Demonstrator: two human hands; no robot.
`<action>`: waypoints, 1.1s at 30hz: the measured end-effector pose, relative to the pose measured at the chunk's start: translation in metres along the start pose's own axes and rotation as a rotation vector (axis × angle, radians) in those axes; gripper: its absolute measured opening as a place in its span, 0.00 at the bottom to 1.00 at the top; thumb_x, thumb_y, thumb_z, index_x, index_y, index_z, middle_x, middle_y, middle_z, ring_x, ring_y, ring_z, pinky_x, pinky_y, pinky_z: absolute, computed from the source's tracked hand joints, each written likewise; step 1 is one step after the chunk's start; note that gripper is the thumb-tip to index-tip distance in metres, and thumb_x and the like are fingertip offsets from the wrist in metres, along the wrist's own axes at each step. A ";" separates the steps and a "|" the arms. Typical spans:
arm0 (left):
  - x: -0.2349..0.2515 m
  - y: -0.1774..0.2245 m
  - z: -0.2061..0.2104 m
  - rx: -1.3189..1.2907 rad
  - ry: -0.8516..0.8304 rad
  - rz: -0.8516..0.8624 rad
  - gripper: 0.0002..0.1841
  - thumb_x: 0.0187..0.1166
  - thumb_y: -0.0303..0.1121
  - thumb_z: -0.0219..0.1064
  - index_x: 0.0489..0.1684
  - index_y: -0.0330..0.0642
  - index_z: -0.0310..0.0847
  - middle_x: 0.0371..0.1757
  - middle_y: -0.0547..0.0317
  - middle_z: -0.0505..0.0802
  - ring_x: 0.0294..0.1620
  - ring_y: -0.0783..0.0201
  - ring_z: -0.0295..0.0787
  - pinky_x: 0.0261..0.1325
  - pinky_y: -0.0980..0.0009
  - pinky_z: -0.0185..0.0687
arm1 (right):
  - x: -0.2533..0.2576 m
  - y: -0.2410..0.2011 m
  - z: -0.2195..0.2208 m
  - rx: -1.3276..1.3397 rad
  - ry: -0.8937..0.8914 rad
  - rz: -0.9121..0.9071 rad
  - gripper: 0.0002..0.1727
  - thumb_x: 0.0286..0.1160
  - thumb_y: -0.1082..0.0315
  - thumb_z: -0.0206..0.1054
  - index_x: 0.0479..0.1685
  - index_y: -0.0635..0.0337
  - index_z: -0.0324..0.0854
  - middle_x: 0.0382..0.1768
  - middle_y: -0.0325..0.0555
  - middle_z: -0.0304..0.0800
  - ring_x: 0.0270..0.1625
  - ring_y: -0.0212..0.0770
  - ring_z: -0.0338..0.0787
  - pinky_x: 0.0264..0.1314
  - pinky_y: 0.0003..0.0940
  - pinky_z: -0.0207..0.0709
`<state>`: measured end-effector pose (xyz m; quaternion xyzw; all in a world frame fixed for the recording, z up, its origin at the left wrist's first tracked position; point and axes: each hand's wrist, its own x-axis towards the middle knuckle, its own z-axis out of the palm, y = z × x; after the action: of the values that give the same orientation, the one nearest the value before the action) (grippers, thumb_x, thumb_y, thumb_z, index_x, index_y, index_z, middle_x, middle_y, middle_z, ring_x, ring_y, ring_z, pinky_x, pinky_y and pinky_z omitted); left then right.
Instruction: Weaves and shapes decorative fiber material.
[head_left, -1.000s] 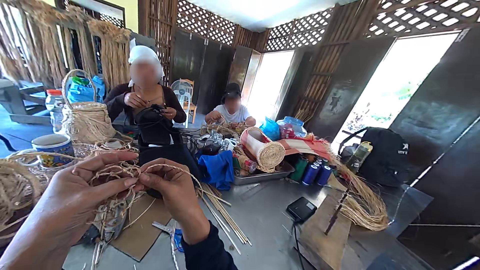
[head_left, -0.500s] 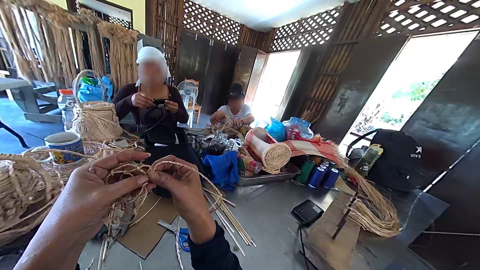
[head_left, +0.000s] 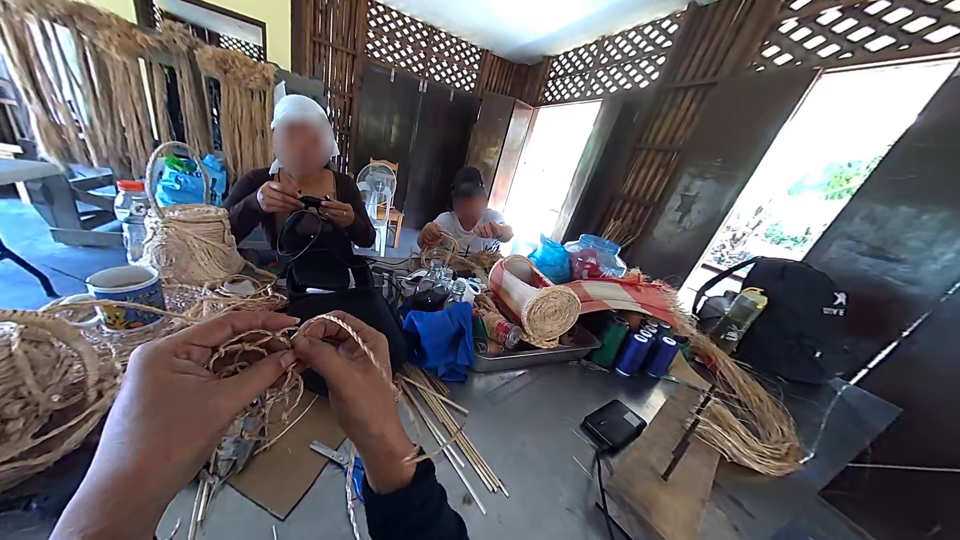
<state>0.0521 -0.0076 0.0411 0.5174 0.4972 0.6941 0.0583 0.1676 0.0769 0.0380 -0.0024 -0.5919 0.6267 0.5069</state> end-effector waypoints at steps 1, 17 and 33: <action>0.000 0.000 0.000 -0.014 -0.003 -0.004 0.17 0.57 0.23 0.74 0.47 0.45 0.90 0.37 0.74 0.95 0.34 0.79 0.92 0.37 0.82 0.90 | 0.000 0.000 -0.001 -0.008 -0.004 0.001 0.04 0.74 0.82 0.62 0.36 0.68 0.82 0.30 0.38 0.87 0.34 0.24 0.87 0.44 0.21 0.84; -0.003 0.010 -0.004 0.071 0.025 -0.023 0.17 0.55 0.25 0.75 0.45 0.46 0.87 0.36 0.75 0.93 0.33 0.82 0.90 0.36 0.83 0.89 | -0.001 0.002 0.003 0.052 -0.039 0.006 0.05 0.72 0.83 0.63 0.35 0.66 0.83 0.30 0.37 0.88 0.35 0.22 0.86 0.45 0.19 0.82; 0.002 0.016 0.000 -0.047 0.059 -0.153 0.12 0.58 0.20 0.73 0.39 0.42 0.89 0.30 0.68 0.93 0.27 0.76 0.90 0.30 0.80 0.88 | -0.001 0.011 0.010 -0.090 0.047 -0.138 0.03 0.71 0.82 0.66 0.35 0.67 0.83 0.30 0.38 0.86 0.36 0.23 0.84 0.45 0.19 0.81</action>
<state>0.0584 -0.0142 0.0548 0.4557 0.5201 0.7142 0.1085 0.1557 0.0710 0.0321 0.0009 -0.6060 0.5628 0.5621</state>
